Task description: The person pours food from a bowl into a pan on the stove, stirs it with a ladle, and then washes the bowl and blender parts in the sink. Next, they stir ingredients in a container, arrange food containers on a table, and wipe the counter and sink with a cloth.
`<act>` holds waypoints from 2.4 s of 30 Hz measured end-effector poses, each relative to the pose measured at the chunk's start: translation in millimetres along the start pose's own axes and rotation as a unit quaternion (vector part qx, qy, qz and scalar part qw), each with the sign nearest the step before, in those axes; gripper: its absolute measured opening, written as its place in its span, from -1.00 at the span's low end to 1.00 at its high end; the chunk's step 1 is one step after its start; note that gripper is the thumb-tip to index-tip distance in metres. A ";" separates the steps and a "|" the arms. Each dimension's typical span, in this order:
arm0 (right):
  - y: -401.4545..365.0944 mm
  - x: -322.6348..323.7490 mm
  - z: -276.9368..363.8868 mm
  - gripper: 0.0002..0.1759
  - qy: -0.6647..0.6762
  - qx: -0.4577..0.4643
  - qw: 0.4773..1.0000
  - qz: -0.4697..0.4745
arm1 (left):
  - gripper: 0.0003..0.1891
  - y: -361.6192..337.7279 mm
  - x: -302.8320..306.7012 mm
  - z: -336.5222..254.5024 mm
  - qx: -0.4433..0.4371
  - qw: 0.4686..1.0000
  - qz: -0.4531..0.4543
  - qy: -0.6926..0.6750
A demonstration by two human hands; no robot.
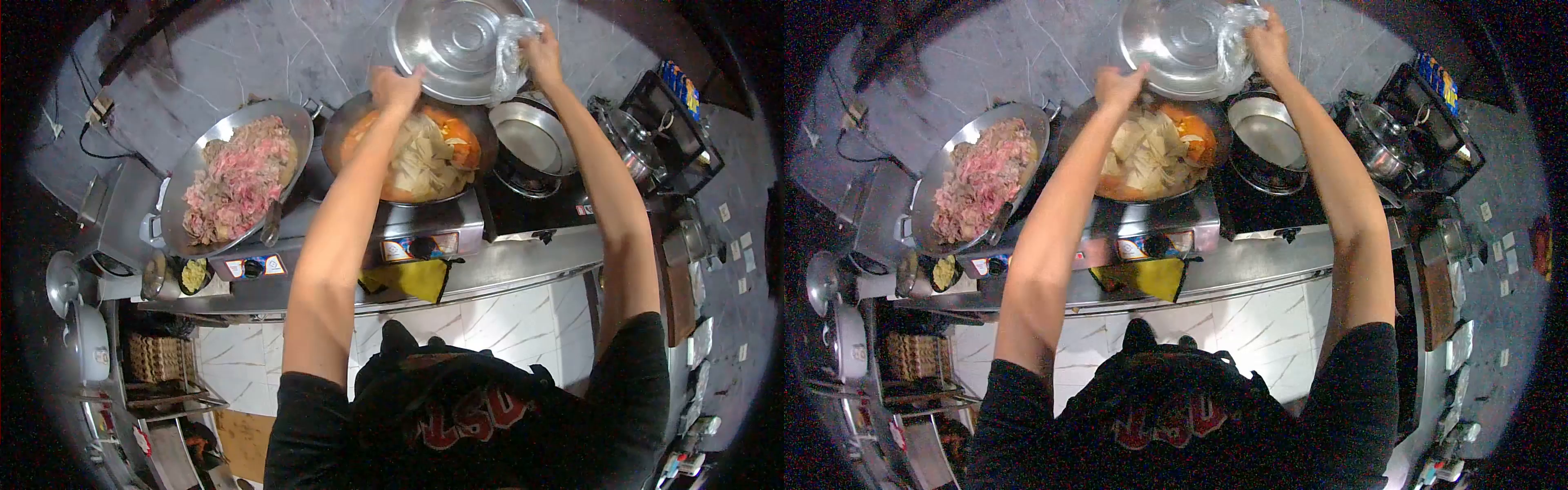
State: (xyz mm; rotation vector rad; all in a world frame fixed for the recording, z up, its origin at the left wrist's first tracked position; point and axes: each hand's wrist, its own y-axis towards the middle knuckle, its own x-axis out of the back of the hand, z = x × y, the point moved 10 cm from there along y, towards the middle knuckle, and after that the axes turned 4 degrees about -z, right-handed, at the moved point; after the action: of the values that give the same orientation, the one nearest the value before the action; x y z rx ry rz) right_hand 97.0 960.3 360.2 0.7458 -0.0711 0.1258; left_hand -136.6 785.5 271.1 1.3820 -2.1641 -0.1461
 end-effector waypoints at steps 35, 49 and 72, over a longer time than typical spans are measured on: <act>-62.6 -19.2 -32.1 -0.42 0.434 -0.272 0.856 0.060 | -0.19 -70.7 69.8 -85.0 -0.384 0.912 -0.133 0.054; -57.8 -45.3 106.6 -0.50 0.694 -0.194 0.673 0.167 | -0.53 -109.1 114.9 4.4 0.102 0.852 -0.003 -0.513; -711.4 -279.4 381.2 -0.64 0.137 -0.081 0.578 0.800 | -0.51 -523.2 574.7 260.1 0.295 0.836 -0.333 -0.322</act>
State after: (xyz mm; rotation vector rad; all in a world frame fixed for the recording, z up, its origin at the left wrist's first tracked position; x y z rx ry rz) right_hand -88.1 158.6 131.0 0.2372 -0.4539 1.9775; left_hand -27.9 -5.0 84.4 2.7578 -2.1983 -0.2391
